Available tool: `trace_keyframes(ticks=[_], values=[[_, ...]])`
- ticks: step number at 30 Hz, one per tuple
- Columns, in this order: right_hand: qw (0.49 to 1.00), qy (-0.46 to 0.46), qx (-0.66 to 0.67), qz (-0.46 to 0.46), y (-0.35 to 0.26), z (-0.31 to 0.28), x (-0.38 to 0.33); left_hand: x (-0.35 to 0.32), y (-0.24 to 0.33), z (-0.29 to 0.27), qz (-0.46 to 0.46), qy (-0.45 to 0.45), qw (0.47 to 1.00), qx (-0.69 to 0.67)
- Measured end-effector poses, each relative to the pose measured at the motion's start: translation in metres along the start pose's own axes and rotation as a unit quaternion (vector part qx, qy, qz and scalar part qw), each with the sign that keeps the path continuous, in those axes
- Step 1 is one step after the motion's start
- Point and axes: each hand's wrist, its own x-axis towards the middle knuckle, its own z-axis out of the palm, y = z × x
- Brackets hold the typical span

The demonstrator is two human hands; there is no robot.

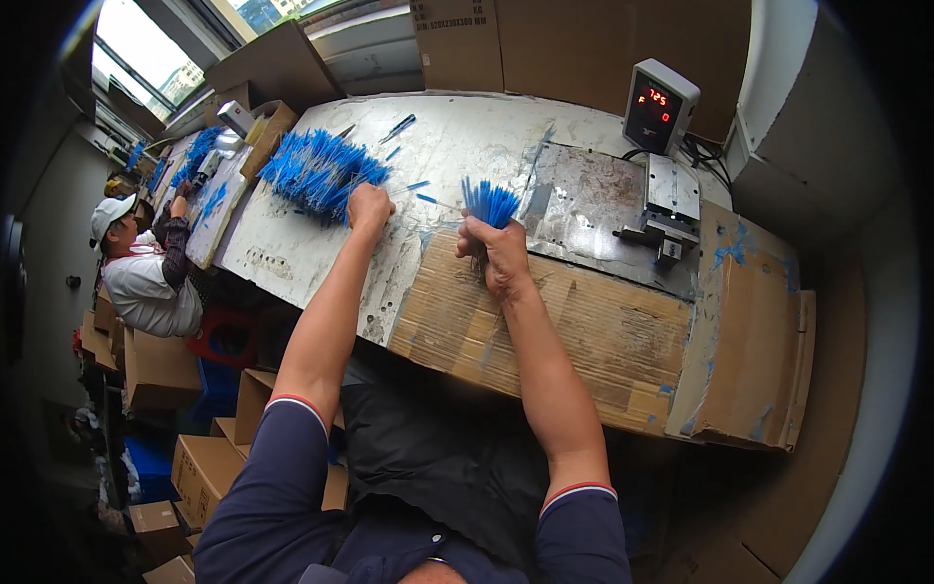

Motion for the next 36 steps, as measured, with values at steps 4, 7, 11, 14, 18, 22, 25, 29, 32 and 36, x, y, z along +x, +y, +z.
trace_keyframes(ticks=[4,7,11,14,18,22,25,29,32,36], values=[[1.0,0.003,0.006,-0.009,0.003,-0.004,0.002,-0.023,-0.008,0.002,0.008,-0.138,0.956,-0.26],[1.0,0.019,0.005,-0.015,0.002,-0.011,0.003,-0.046,-0.002,-0.011,0.026,-0.265,0.908,-0.324],[0.999,0.036,0.007,-0.026,0.003,-0.011,0.006,-0.068,0.003,-0.022,0.102,-0.321,0.888,-0.314],[0.998,0.051,0.013,-0.041,0.005,-0.007,0.005,-0.085,0.009,-0.026,0.118,-0.338,0.878,-0.316],[0.997,0.058,-0.009,-0.056,0.01,-0.011,0.008,-0.11,0.017,-0.024,0.143,-0.406,0.829,-0.357],[0.996,0.052,-0.008,-0.067,0.011,-0.016,0.012,-0.131,0.024,-0.017,0.124,-0.427,0.794,-0.415],[0.997,0.035,-0.012,-0.062,0.008,-0.013,0.008,-0.14,0.026,-0.014,0.127,-0.429,0.783,-0.431],[0.997,0.03,-0.031,-0.067,0.004,-0.005,0.004,-0.142,0.029,-0.008,0.16,-0.374,0.826,-0.39],[0.996,0.026,-0.038,-0.071,0.002,-0.005,0.002,-0.148,0.035,-0.007,0.232,-0.308,0.872,-0.303],[0.997,0.024,-0.037,-0.062,-0.001,-0.004,-0.001,-0.158,0.042,-0.015,0.35,-0.178,0.91,-0.133]])
